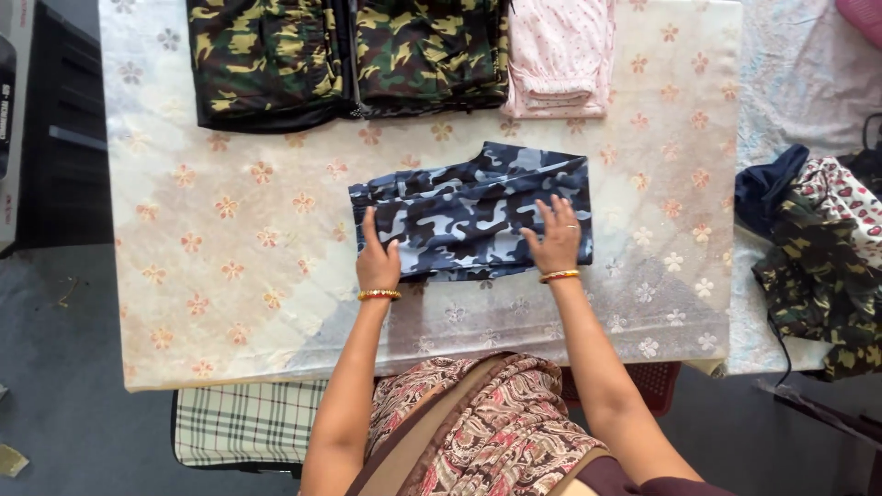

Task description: The recorder folds several pairs of pants and a t-shirt on a table.

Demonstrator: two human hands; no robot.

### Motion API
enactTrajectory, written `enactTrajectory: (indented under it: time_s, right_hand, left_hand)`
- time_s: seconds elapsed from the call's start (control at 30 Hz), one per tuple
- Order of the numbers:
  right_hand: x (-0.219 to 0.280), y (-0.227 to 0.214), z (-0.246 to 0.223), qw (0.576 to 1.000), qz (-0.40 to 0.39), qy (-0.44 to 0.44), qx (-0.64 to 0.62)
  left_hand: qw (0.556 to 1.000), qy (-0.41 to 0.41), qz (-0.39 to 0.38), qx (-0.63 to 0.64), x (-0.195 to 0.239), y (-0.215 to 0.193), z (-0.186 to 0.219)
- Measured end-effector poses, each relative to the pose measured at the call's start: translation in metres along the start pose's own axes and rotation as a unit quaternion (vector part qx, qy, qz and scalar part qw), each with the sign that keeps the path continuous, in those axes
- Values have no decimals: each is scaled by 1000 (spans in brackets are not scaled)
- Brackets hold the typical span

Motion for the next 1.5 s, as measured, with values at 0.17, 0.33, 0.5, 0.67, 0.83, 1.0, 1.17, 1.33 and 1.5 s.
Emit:
enactTrajectory:
  time_s: [0.17,0.33,0.5,0.67,0.83,1.0,1.17,1.33,1.5]
  right_hand:
    - [-4,27,-72,997,-40,-70,-1]
    - [-12,64,-113,976,-122,-178,11]
    - [-46,39,13,992,-117,-2,50]
    - [-34,39,122,984,-100,128,68]
    - [-32,32,119,982,-111,147,47]
    - [-35,28,117,981,-118,145,56]
    - [-34,39,123,981,-120,140,61]
    - [-18,29,94,985,-76,143,57]
    - [8,-1,103,958,13,271,-95]
  left_hand:
    - [935,277,100,-200,31,31,65]
    - [877,397,13,-271,28,86,87]
    - [897,338,15,-284,7,70,64]
    - [898,320,9,-302,5,73,65]
    - [896,315,-8,-314,4,75,64]
    - [888,313,-5,-336,4,77,65]
    - [889,318,10,-330,5,75,65]
    - [891,318,3,-325,2,78,61]
    - [906,297,5,-303,11,71,68]
Point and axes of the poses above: each hand's wrist, its own x-axis away from the middle knuckle, its own y-axis out of the palm, z = x × y, the point moved 10 cm from there along -x, towards the middle knuckle, and after that the axes turned 7 degrees about x, right-handed, at the moved point
